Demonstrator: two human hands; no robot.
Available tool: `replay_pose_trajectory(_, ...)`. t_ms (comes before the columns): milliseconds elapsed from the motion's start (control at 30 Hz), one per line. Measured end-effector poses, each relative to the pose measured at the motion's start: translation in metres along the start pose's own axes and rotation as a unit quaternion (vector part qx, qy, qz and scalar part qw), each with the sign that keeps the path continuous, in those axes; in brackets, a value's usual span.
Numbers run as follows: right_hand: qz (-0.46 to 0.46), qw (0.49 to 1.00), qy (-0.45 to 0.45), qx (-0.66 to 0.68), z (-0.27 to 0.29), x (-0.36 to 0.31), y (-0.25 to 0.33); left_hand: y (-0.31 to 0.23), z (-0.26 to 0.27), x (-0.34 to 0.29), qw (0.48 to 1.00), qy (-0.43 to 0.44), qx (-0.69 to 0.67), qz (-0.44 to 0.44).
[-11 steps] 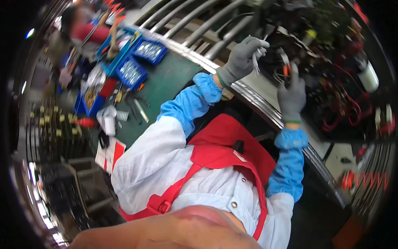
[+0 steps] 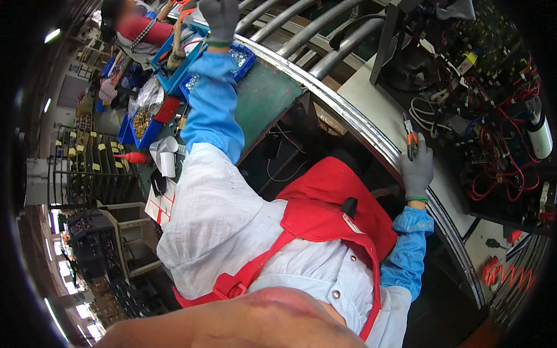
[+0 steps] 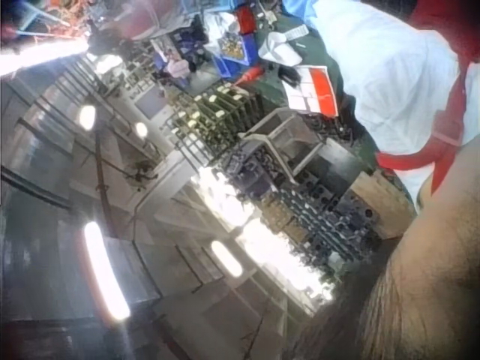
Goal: Assembling and wiring internal components of a welding machine on a production line.
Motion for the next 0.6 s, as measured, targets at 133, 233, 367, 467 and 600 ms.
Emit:
replay_pose_trajectory(133,0.016,1.0,0.001,0.018,0.003,-0.002,0.011,0.176,0.052,-0.004,0.915,0.164,0.179,0.321)
replay_pose_trajectory(233,0.011,1.0,0.007,0.017,-0.005,0.0,0.007,0.205,0.065,-0.028,0.932,0.08,0.058,0.349)
replay_pose_trajectory(367,-0.01,1.0,0.006,0.008,0.002,0.0,0.001,0.176,0.033,-0.038,0.93,0.143,0.037,0.335)
replay_pose_trajectory(467,0.027,0.999,-0.032,0.019,-0.002,0.004,0.002,0.178,0.035,-0.028,0.958,0.172,0.075,0.215)
replay_pose_trajectory(600,0.078,0.992,-0.077,0.064,0.003,-0.001,0.007,0.096,-0.018,-0.067,0.901,0.273,-0.051,0.333)
Point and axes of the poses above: each hand's wrist, its own x-axis towards the middle knuckle, its own z-axis out of the back of the hand, y = z × x, the point moved 4 cm from there along x, towards the middle knuckle, and after that the axes turned 5 degrees about -y, right-handed, at the moved point
